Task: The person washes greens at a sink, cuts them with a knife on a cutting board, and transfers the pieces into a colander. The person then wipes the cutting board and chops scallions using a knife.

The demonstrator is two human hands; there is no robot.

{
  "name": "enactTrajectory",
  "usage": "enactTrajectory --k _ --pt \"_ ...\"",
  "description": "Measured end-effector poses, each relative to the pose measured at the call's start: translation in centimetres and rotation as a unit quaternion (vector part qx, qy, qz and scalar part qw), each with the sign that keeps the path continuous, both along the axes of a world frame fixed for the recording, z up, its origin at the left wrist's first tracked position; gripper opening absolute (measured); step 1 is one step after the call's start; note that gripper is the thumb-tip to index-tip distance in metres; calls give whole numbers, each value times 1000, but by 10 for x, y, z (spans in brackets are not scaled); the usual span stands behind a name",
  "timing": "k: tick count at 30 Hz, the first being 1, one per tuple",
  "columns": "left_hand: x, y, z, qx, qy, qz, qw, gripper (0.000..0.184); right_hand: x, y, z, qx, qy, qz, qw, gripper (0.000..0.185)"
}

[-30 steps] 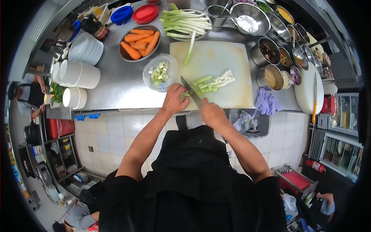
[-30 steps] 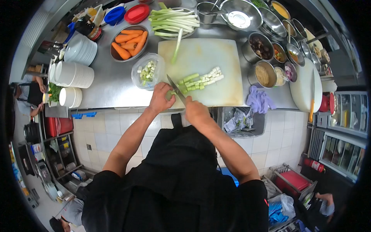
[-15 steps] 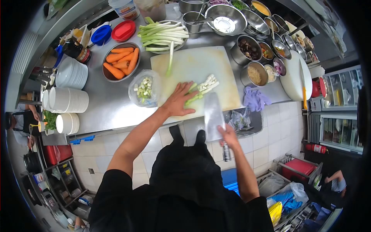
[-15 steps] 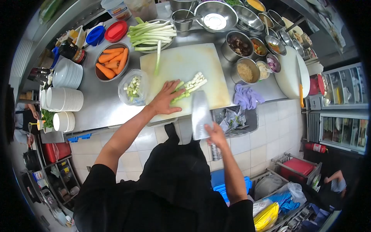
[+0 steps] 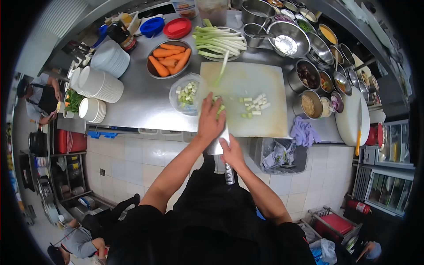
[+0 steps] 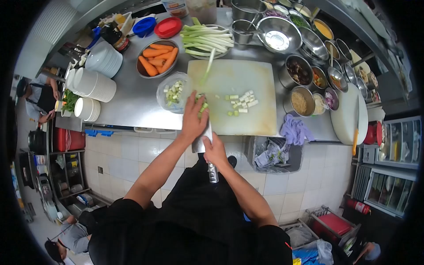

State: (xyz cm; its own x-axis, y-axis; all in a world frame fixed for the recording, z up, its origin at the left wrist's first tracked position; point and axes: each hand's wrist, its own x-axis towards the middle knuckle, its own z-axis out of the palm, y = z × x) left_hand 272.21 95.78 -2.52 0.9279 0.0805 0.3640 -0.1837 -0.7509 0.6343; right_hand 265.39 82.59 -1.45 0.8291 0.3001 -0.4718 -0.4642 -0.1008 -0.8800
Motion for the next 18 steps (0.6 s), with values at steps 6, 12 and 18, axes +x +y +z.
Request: enactTrajectory --k 6,12,18 --pt "48 92 -20 47 -3 119 992 41 66 64 42 26 47 85 995 21" --pt "95 123 -44 39 6 126 991 35 63 37 43 -29 31 75 996 22" --pt "58 44 -8 17 -125 37 991 29 8 -82 4 -38 21 -196 980 28"
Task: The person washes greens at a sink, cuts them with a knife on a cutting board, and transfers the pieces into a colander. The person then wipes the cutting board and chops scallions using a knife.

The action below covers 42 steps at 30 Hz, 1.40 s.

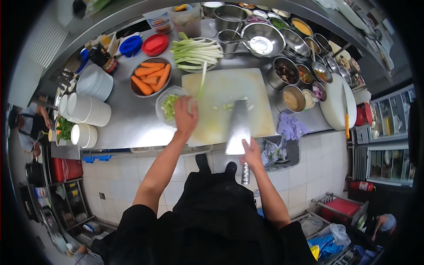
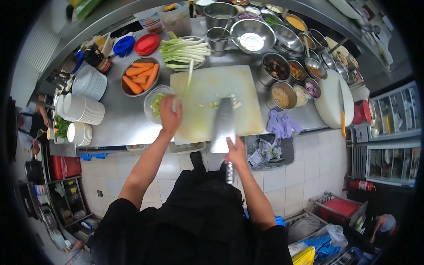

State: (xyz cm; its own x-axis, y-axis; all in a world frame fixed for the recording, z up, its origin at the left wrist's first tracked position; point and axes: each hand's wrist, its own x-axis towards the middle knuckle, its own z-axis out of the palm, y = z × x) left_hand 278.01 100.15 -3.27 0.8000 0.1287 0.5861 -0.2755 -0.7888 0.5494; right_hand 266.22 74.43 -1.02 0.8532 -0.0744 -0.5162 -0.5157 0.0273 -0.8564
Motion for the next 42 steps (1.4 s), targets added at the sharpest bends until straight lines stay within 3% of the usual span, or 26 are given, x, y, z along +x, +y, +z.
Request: enactTrajectory --k 2,6,8,11,12,16,23,25,27,30,35,36,39,40,42 --pt "2 -28 -15 -84 95 -174 977 38 -7 -37 -25 14 -20 -60 998 21" --pt "33 -74 -28 48 85 -271 958 63 -13 -67 -49 89 2 -102 991 23" --pt "43 -90 -28 100 96 -315 939 70 -10 -63 -49 65 14 -79 995 23" --pt "30 -114 -25 81 92 -356 926 71 -7 -38 -53 65 19 -27 997 22" --pt "20 -121 -21 70 95 -331 936 55 -8 -29 -59 60 29 -12 998 22" --pt "-1 -125 -43 -38 88 -194 976 26 -9 15 -53 77 28 37 996 22" --pt "-14 -53 -15 -53 3 -23 998 23 11 70 -23 -5 -39 189 981 21" --pt "-12 -18 -6 -63 -29 27 997 23 26 97 -8 35 -60 218 973 18" --pt "-5 18 -13 -39 13 70 997 24 45 121 -18 56 -75 261 961 19" --pt "15 59 -27 -20 64 97 993 24 65 143 14 60 30 258 964 21" --pt "25 44 -9 30 4 130 991 23 49 74 27 -4 10 233 973 20" --pt "24 30 -7 11 -22 117 993 24 44 51 24 -17 -2 216 976 21" --pt "32 -23 -22 -100 108 -147 978 32 34 -20 9 -24 -8 62 998 20" --pt "37 -45 -27 -101 128 -181 970 37 35 -40 6 -68 -21 22 997 20" --pt "48 -91 -36 -99 166 -246 950 47 37 -81 -14 -7 -22 -20 1000 19"
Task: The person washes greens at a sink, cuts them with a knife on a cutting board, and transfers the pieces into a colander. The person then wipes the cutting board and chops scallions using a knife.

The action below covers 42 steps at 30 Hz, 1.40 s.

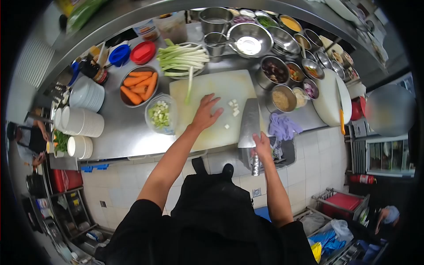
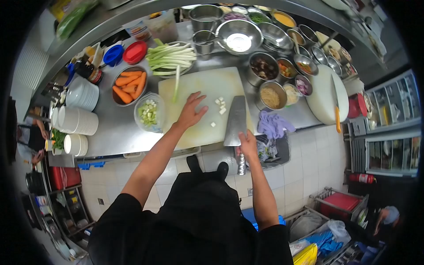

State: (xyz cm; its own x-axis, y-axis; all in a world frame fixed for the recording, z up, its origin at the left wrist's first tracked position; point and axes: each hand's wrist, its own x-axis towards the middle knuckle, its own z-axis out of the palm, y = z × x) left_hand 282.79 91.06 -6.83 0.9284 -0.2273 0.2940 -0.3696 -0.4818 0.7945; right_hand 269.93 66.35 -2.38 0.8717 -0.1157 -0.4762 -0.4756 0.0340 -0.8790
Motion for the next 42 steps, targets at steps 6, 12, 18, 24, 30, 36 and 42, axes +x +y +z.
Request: enactTrajectory --k 6,12,18,24,30,36,42 --pt "5 -60 -3 155 -104 -153 970 63 2 -32 -24 33 17 38 999 31" --pt "-50 -65 -13 -19 -49 0 999 40 -21 24 -37 -12 52 127 990 31" --pt "-57 4 8 -15 -107 235 966 21 -6 115 -17 -40 -78 248 965 20" --pt "-16 144 38 -24 -99 350 931 19 24 186 58 -84 -86 340 933 22" --pt "24 124 50 97 -105 298 944 27 10 146 48 -147 -50 235 960 22" --pt "88 59 43 202 130 289 927 34 -7 88 22 -211 -20 136 968 18" --pt "122 63 51 167 -78 247 951 26 -34 53 -1 -143 15 76 987 17"
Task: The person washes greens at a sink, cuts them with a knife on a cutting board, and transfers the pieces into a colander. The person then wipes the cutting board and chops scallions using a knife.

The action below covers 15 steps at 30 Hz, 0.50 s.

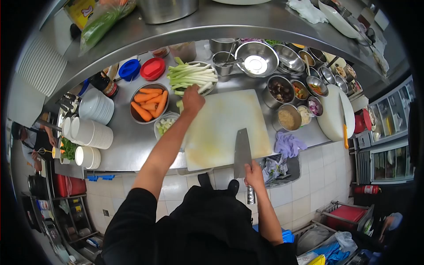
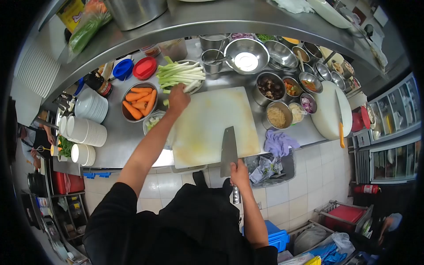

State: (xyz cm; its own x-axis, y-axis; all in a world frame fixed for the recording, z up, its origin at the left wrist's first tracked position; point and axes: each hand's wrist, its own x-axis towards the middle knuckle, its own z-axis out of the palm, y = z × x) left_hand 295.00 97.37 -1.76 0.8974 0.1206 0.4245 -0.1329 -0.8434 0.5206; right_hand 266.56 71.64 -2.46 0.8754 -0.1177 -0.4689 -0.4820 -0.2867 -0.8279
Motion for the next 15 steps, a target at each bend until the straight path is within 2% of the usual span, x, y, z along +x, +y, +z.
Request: enactTrajectory --k 3,6,9,15 --pt "52 20 12 163 -67 -81 981 25 3 -2 -8 15 -2 -12 1000 16" --pt "86 23 12 321 -33 -106 940 21 6 -5 -14 18 4 -21 1000 17" --pt "102 22 -3 390 15 -126 912 19 4 -6 -16 27 1 -31 999 19" --pt "100 14 -7 385 15 -62 921 22 4 -9 -16 16 8 -28 999 22"
